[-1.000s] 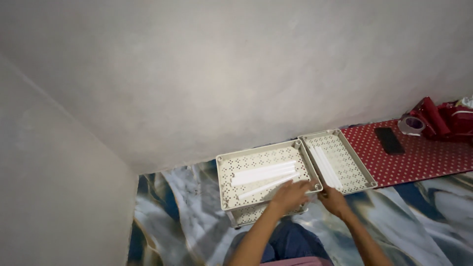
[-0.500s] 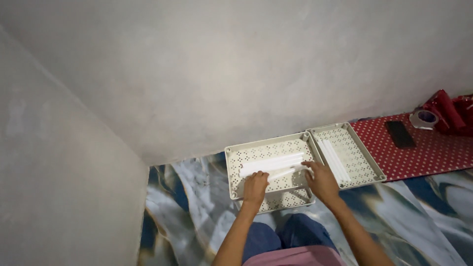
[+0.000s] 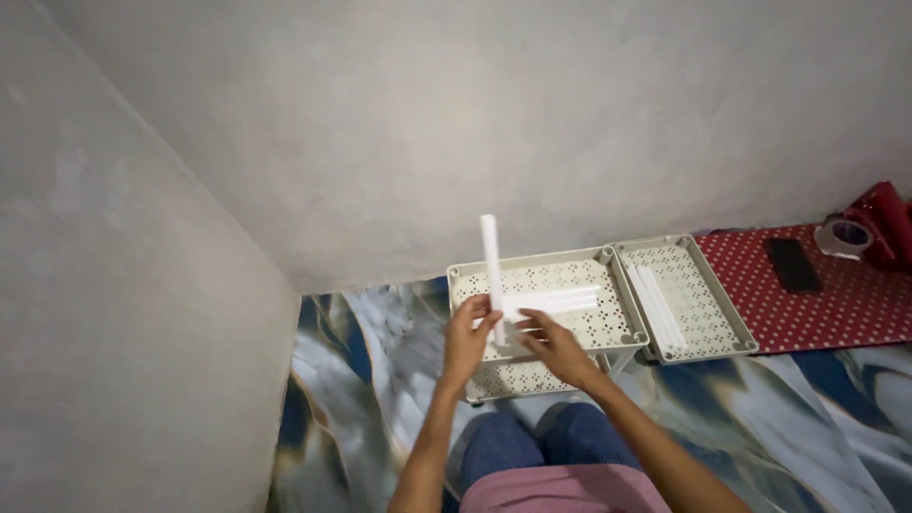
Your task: The person assembles a white plastic storage unit by stacking perforated trays, inserting vertical support rods, and attaching a handle. The person works on the floor, aligning parts and securing them into place.
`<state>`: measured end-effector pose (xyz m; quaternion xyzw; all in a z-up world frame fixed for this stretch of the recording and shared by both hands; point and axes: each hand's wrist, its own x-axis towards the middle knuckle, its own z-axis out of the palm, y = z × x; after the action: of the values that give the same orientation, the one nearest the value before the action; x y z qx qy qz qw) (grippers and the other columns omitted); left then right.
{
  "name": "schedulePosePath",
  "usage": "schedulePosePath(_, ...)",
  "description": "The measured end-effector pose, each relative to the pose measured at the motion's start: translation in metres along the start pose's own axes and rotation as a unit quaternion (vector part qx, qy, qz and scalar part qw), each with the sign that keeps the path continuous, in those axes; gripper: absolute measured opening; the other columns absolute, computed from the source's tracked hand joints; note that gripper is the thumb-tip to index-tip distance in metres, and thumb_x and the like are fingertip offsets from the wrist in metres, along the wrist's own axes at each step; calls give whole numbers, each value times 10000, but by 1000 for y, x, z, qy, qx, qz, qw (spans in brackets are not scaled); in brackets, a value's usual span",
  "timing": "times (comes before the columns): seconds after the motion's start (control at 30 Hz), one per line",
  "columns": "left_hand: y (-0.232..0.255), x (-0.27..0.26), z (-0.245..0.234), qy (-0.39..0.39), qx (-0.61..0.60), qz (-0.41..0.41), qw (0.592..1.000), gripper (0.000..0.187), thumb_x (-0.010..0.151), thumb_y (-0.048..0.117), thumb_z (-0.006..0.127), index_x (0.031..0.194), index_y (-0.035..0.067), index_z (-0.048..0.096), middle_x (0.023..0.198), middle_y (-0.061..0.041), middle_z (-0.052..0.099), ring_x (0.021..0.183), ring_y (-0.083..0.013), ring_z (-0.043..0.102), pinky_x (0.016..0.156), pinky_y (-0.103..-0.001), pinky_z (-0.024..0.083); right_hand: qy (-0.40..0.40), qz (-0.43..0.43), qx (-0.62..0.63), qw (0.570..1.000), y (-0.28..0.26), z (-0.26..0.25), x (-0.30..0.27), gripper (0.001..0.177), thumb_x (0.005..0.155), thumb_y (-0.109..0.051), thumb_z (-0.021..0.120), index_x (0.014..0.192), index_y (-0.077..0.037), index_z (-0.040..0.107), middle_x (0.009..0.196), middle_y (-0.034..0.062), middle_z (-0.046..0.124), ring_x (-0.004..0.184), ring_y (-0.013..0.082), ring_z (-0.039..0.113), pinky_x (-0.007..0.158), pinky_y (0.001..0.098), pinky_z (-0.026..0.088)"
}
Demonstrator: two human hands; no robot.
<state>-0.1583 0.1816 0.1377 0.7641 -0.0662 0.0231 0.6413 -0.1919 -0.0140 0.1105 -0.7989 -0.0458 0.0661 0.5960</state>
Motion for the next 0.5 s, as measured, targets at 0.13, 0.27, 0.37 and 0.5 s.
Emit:
schedulePosePath(0.13,-13,-10,-38,-1,8,17,1000,357,919,160,734,1235,20,648,1113,-101,763,1036,-181,727,843,-305,591,-86,-25,-12,996,-21,38,20,399,969,-135,621,1360,-70,571,1174,105,737,1067,201,737,903,340,615)
schedulePosePath(0.27,-24,-25,-61,20,21,42,999,369,931,134,715,1274,17,649,1114,-119,731,1017,-210,704,832,-321,572,-134,-43,-62,988,-34,62,28,331,979,-138,649,1297,-50,620,1061,121,767,991,221,757,900,342,605)
schedulePosePath(0.37,-28,-30,-67,31,79,112,990,325,939,125,714,1235,-5,680,1145,-121,704,1023,-220,723,851,-324,567,-147,-57,-26,987,-39,71,30,273,996,-122,630,1248,-15,625,1057,136,760,1017,216,776,889,347,636)
schedulePosePath(0.5,-27,-27,-65,35,78,99,991,317,921,131,732,1205,-3,684,1132,-115,677,1003,-216,717,804,-327,587,-123,-71,-61,988,-43,75,28,256,983,-102,618,1226,-23,620,1126,130,747,1038,227,755,867,363,610)
